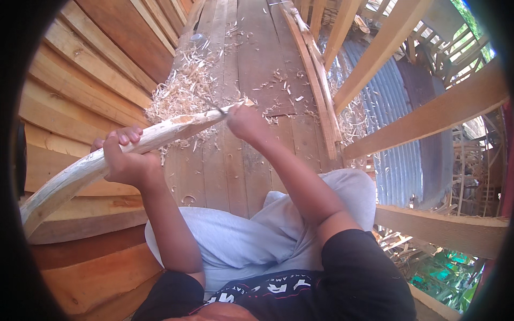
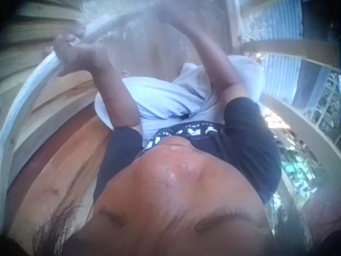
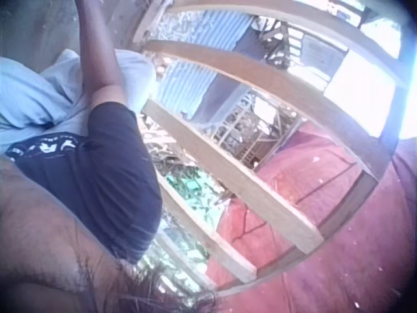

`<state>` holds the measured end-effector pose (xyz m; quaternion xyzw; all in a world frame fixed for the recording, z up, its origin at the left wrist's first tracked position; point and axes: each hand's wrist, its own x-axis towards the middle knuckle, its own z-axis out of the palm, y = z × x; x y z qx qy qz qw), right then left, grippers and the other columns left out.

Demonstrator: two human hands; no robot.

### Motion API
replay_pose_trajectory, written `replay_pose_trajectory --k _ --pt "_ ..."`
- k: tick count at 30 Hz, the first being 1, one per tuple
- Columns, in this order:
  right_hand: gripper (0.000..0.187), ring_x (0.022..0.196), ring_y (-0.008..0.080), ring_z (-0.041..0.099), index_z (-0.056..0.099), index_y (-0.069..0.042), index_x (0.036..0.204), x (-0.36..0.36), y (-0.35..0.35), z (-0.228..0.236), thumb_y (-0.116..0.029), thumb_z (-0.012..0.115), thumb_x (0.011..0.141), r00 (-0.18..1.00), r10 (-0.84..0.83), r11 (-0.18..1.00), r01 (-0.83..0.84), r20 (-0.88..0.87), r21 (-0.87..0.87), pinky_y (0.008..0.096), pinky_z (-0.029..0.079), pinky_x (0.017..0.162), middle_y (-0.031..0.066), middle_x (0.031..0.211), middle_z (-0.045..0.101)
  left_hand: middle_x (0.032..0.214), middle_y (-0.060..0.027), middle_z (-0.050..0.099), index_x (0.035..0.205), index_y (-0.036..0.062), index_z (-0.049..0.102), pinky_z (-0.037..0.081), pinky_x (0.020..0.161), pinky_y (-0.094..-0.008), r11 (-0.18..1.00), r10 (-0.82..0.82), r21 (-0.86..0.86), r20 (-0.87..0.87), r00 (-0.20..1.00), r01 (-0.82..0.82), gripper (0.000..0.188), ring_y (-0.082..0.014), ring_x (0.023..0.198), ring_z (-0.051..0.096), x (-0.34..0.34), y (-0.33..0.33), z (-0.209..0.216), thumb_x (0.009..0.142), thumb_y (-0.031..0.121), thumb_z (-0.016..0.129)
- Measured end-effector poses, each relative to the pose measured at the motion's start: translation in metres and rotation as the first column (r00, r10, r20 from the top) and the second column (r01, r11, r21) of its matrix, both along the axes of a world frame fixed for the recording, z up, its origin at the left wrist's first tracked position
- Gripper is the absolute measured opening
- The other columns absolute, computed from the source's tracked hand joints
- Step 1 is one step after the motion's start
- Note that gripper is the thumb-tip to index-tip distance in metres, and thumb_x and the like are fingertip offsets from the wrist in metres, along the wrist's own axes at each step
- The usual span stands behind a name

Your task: The person carves a long wooden stick using a knife, peeling away shavings to shape the wood. The person sits on the floor and rotates the stick to work on different sides.

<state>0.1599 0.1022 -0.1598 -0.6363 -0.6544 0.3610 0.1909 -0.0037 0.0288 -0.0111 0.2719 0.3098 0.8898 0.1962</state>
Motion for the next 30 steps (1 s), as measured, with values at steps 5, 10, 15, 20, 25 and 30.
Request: replay_pose_trajectory --k 5,10,15,20,25,30 --pt "0.056 0.097 0.0512 0.058 0.06 0.017 0.089 0.064 0.026 -0.118 -0.031 0.03 0.09 0.95 -0.294 0.956 0.295 -0.101 -0.012 0.0508 0.044 0.089 0.0423 0.098 0.055 0.056 -0.0038 0.041 0.084 0.01 0.041 0.044 0.049 -0.0318 0.994 -0.105 0.014 -0.009 0.994 0.105 0.022 -0.0135 0.045 0.04 0.01 0.007 -0.001 0.073 -0.006 0.051" --pt "0.056 0.097 0.05 0.058 0.06 0.017 0.091 0.026 0.003 -0.047 -0.031 0.031 0.091 0.984 -0.159 0.987 0.16 -0.077 0.016 0.0505 0.043 0.092 0.0396 0.098 0.058 0.057 -0.0042 0.043 0.086 0.0099 0.042 0.045 0.05 -0.0317 0.999 -0.037 0.0 0.024 0.999 0.037 0.022 -0.014 0.046 0.042 0.001 0.003 -0.006 0.074 -0.006 0.053" --pt "0.055 0.105 0.0473 0.056 0.063 0.011 0.098 0.019 0.002 -0.037 -0.033 0.031 0.092 0.976 -0.188 0.98 0.179 -0.107 -0.092 0.0497 0.041 0.096 0.0342 0.108 0.059 0.057 -0.0043 0.043 0.086 0.0074 0.043 0.046 0.052 -0.0322 0.996 0.061 -0.059 0.004 0.998 -0.061 0.021 -0.0145 0.047 0.045 0.003 0.003 0.001 0.075 -0.007 0.053" --pt "0.054 0.101 0.0519 0.056 0.057 0.017 0.098 0.032 0.012 -0.076 -0.028 0.028 0.091 0.978 -0.19 0.981 0.191 -0.081 0.011 0.0508 0.042 0.092 0.0404 0.101 0.056 0.058 -0.004 0.042 0.086 0.0065 0.042 0.046 0.053 -0.0325 0.993 0.086 -0.088 0.033 0.996 -0.083 0.021 -0.0144 0.049 0.045 0.009 0.004 -0.002 0.074 -0.008 0.053" --pt "0.058 0.097 0.0494 0.059 0.06 0.016 0.092 -0.002 0.011 -0.036 -0.033 0.028 0.092 0.943 -0.242 0.97 0.229 -0.229 -0.084 0.0497 0.043 0.09 0.0391 0.097 0.058 0.058 -0.0039 0.042 0.085 0.0078 0.041 0.046 0.053 -0.0321 0.994 0.085 -0.077 0.034 0.996 -0.082 0.023 -0.0143 0.049 0.044 0.006 -0.002 0.0 0.074 -0.008 0.053" --pt "0.057 0.101 0.0479 0.059 0.06 0.014 0.102 0.042 0.021 -0.102 -0.033 0.029 0.093 0.97 -0.237 0.969 0.232 -0.051 -0.082 0.0497 0.042 0.095 0.0336 0.11 0.059 0.057 -0.0036 0.041 0.084 0.009 0.04 0.045 0.053 -0.0319 0.996 0.056 -0.07 0.038 0.998 -0.053 0.022 -0.0141 0.049 0.044 0.011 0.009 0.001 0.075 -0.007 0.053"
